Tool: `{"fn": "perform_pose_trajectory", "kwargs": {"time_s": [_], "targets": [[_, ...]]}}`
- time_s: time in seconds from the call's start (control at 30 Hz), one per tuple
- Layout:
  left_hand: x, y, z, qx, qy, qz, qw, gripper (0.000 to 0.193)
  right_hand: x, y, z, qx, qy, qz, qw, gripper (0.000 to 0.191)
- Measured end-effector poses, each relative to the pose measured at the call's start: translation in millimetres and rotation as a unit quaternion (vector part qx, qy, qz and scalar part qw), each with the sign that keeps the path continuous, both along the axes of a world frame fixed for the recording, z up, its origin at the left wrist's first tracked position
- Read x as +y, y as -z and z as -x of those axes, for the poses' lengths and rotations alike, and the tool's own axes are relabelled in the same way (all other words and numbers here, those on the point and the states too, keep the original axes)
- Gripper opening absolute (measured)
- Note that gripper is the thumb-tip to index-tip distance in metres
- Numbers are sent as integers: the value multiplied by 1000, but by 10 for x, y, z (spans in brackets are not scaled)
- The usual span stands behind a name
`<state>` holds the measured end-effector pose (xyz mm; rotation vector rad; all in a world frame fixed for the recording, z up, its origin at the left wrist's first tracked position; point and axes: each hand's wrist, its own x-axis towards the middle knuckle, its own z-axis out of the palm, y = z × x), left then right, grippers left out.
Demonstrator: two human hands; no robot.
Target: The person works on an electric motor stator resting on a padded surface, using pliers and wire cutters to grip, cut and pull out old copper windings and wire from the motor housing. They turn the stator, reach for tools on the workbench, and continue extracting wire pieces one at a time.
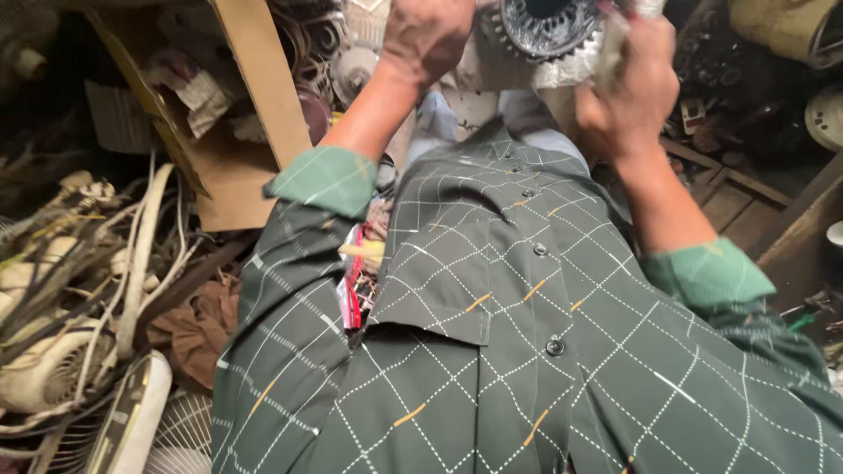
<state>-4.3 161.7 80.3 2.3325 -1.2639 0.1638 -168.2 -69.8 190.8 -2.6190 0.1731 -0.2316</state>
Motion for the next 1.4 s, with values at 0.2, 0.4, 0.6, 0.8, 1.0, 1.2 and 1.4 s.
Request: {"fn": "perform_pose_trajectory", "kwargs": {"time_s": [0.2,0.4,0.6,0.8,1.0,1.2,1.4], "targets": [[241,-592,-208,21,-26,86,996,21,162,29,341,-67,82,-142,984,51],[718,-861,-464,709,138,579,379,42,182,428,-48,142,50,23,988,62],[683,-1048,-473,689,237,628,274,44,141,153,-327,91,21,209,974,54],[483,-1277,-449,717,177,562,372,47,116,-643,-778,-129,-79,-156,976,47],[211,-1371,-452,581,-8,413,701,46,318,-1438,-1378,-164,-68,-462,869,44],[102,-1600,-591,553,46,308,773,44,387,-2001,-1318,-228,16,-522,822,15],[72,-2369,-293,308,133,32,941,32,140,-2319,-712,-258,3,-40,965,17]]}}
